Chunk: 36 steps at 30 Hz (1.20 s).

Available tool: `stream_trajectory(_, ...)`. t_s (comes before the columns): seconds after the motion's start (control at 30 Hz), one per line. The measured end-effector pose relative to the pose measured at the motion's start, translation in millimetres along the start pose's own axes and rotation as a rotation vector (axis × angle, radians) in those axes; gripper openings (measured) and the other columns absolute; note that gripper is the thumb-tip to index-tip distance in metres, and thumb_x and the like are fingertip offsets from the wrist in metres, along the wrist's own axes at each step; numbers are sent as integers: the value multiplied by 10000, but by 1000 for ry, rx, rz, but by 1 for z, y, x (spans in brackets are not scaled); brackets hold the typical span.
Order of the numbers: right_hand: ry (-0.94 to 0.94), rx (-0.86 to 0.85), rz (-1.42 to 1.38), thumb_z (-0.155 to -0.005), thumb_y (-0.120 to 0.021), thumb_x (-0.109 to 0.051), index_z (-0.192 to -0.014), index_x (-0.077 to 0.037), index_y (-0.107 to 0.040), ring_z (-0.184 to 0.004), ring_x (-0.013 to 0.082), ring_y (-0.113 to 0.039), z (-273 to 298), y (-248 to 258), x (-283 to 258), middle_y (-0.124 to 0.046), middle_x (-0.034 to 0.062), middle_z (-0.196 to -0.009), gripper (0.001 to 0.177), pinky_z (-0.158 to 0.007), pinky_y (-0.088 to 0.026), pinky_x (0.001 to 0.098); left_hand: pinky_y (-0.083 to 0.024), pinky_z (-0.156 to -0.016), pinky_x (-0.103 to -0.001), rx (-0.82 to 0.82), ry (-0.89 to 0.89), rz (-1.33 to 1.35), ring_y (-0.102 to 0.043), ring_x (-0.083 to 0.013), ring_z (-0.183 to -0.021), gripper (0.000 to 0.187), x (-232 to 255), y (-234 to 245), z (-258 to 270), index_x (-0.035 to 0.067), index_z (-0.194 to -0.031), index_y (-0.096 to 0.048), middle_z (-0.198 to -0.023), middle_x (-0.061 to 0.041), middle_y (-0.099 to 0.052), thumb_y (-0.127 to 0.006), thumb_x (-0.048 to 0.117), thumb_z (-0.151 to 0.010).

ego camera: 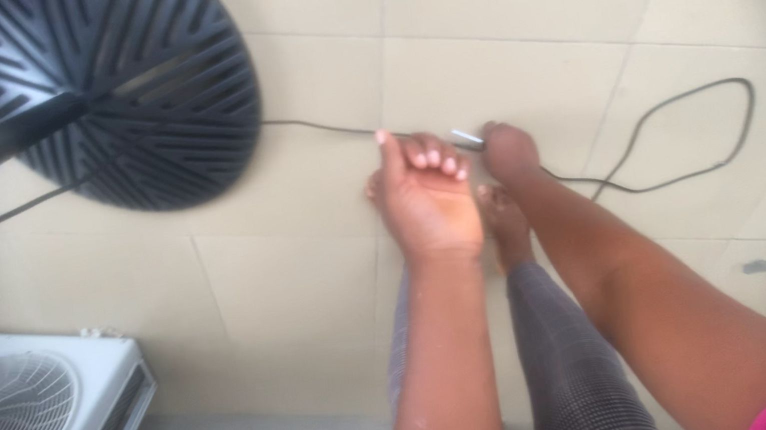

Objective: The person disassembles a standing fan using a screwdriver. They remove the front grill, unscrew the motor housing from the stand, and detach the base. The components are placed on the floor.

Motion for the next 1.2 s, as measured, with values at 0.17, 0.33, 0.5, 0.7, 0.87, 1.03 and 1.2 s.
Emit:
stream_trajectory(0.17,25,128,-67,-815,-707,-169,-873,-94,-706,-925,374,-673,-17,56,-8,-697,177,-969,95,-800,-544,492,-391,-576,-331,12,-11,44,-454,-175,-627,405,9,17,3,111,-709,-456,-678,-38,-471,-582,313,-1036)
stream_trajectory(0.33,15,218,-700,-847,-762,-176,-826,-80,-706,-569,149,-638,-23,190,-34,-720,104,-721,113,-560,-514,347,-402,-536,-329,4,-9,29,-447,-162,-592,345,-18,46,-11,78,-772,-533,-657,-11,-441,-625,270,-1043)
stream_trajectory(0.5,-27,-195,-1225,-863,-742,-88,-878,-15,-697,-432,87,-467,84,304,-125,-682,91,-675,87,-390,-335,249,-393,-549,-321,14,-1,-649,-452,-118,-644,475,-44,57,44,114,-1270,-645,-762,34,-453,-647,7,-807)
stream_trajectory(0.7,-50,-378,-1402,-931,-699,-69,-977,33,-650,-433,91,-458,237,386,-200,-671,118,-700,122,-378,-327,240,-361,-1038,-467,-163,-353,-1322,-630,-182,-818,298,-22,18,165,118,-1161,-730,-831,-53,-754,-689,334,-960)
stream_trajectory(0.87,67,-466,-1505,-957,-648,-132,-980,36,-663,-410,92,-450,317,456,-248,-681,139,-711,170,-376,-346,238,-267,-1109,-434,-274,-573,-1114,-691,-206,-752,328,64,-24,283,54,-911,-715,-791,-67,-738,-548,319,-1008)
stream_trajectory(1.03,206,-509,-1460,-953,-645,-167,-1003,58,-684,-395,91,-436,381,508,-288,-707,168,-739,234,-389,-350,233,-456,-774,-360,-312,-743,-992,-605,-206,-739,360,147,-42,400,47,-849,-650,-793,-78,-626,-516,317,-1045)
stream_trajectory(1.2,271,-506,-1316,-935,-662,-163,-1025,55,-706,-393,91,-436,456,553,-307,-691,136,-746,240,-380,-329,232,-443,-670,-383,-199,-996,-946,-540,-208,-648,347,219,-58,510,43,-716,-573,-681,-73,-557,-617,270,-976)
Point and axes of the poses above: each hand's wrist, its own z-axis away from the middle knuckle, its own y-axis out of the back of the hand, x = y × z, the point moved 10 cm from there along -z, towards the middle knuckle
